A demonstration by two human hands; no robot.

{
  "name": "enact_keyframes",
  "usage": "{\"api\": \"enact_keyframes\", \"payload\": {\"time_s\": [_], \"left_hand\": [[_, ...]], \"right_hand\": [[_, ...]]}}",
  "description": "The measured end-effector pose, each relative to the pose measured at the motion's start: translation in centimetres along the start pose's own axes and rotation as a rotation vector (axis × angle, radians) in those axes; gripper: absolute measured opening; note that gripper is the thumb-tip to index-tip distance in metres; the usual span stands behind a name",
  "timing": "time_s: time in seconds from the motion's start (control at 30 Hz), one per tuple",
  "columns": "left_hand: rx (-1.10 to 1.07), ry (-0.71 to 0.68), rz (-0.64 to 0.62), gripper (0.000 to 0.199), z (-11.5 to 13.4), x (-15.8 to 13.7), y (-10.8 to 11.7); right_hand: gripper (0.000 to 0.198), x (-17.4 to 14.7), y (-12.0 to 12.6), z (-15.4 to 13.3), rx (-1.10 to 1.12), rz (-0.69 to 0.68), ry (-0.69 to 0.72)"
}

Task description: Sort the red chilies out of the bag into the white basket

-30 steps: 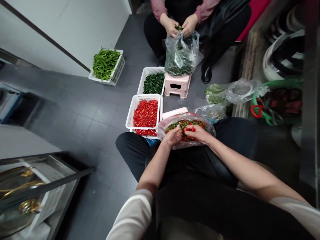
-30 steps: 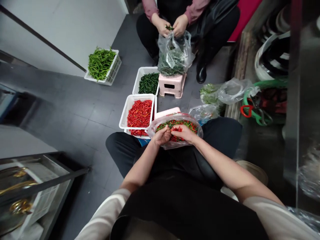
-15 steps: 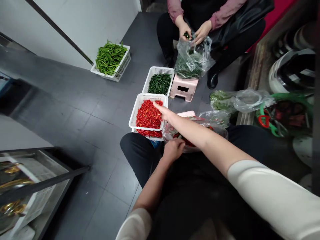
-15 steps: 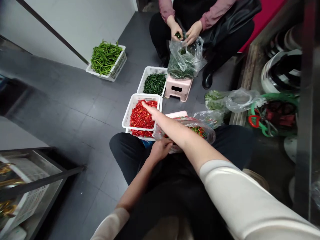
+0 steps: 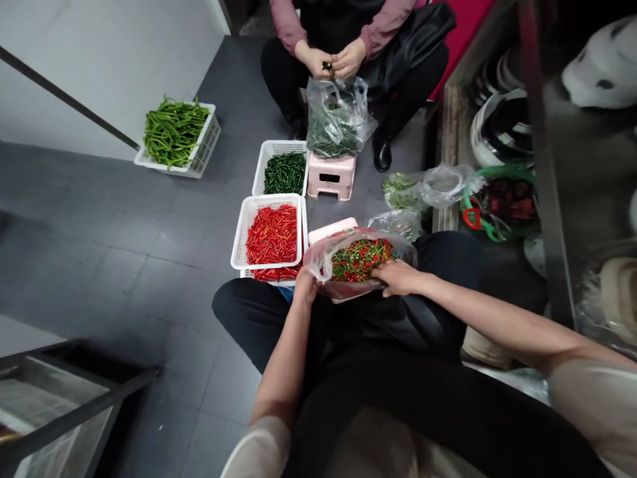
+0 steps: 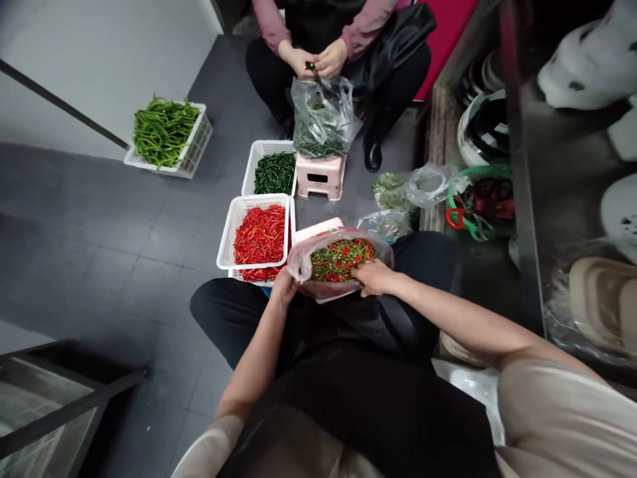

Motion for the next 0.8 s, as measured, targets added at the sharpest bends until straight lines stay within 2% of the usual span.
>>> {"api": "enact_keyframes", "payload": {"time_s": [0.03,0.1,0.2,0.27,0.3,0.37,0.47,0.57,0.63,0.67,0.73,0.8], "left_hand": [[-0.058,-0.008,-0.027,0.031,1.0,-0.1,-0.8],[-0.185,-0.026,-0.055,0.029,3.2,-0.7,-1.9],[-0.263,-0.033,-0.011,0.023,5.6,-2.0,-1.6],[-0.216,-0.038,0.049,0.023,6.0,-2.6,-0.6],[-0.191,-0.031,0.068,0.023,5.7,-2.9,-0.1],[-0.152,0.008,0.084,0.024,4.7,-3.0,0.5],[-0.108,0.048,0.078,0.023,3.2,-2.8,0.7],[0.051,-0.002,0.084,0.016,3.5,-2.7,1.2],[0.270,-0.098,0.125,0.013,5.0,-3.3,1.7],[0.402,-0.191,0.171,0.015,6.3,-4.0,1.9],[0.640,-0.489,0.303,0.026,9.8,-6.4,1.3],[0.761,-0.793,0.360,0.034,12.3,-9.2,-1.2]], "right_hand": [[0.019,-0.8,-0.5,1.4,-0.086,0.039,-0.070],[0.022,-1.7,-0.1,2.1,-0.134,0.097,-0.120],[0.032,-3.0,4.4,-0.3,-0.129,0.310,-0.052],[0.033,-4.7,7.4,-2.4,-0.150,0.469,0.013],[0.033,-5.6,8.2,-3.2,-0.163,0.506,0.042],[0.031,-6.6,8.1,-3.9,-0.184,0.464,0.086],[0.027,-7.1,6.1,-3.3,-0.205,0.315,0.091],[0.025,-6.9,4.9,-2.3,-0.219,0.263,0.063],[0.027,-6.6,4.0,-2.1,-0.212,0.206,0.061],[0.027,-6.5,3.5,-2.0,-0.202,0.169,0.062],[0.021,-6.2,2.4,-2.2,-0.171,0.093,0.060],[0.021,-5.8,1.6,-2.8,-0.108,0.034,0.100]]}}
Point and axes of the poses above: each hand's wrist, its own x-axis towards the middle knuckle, its own y-axis out of the back of the hand, z = x × y, the point moved 8 cm from there along x, towards the middle knuckle
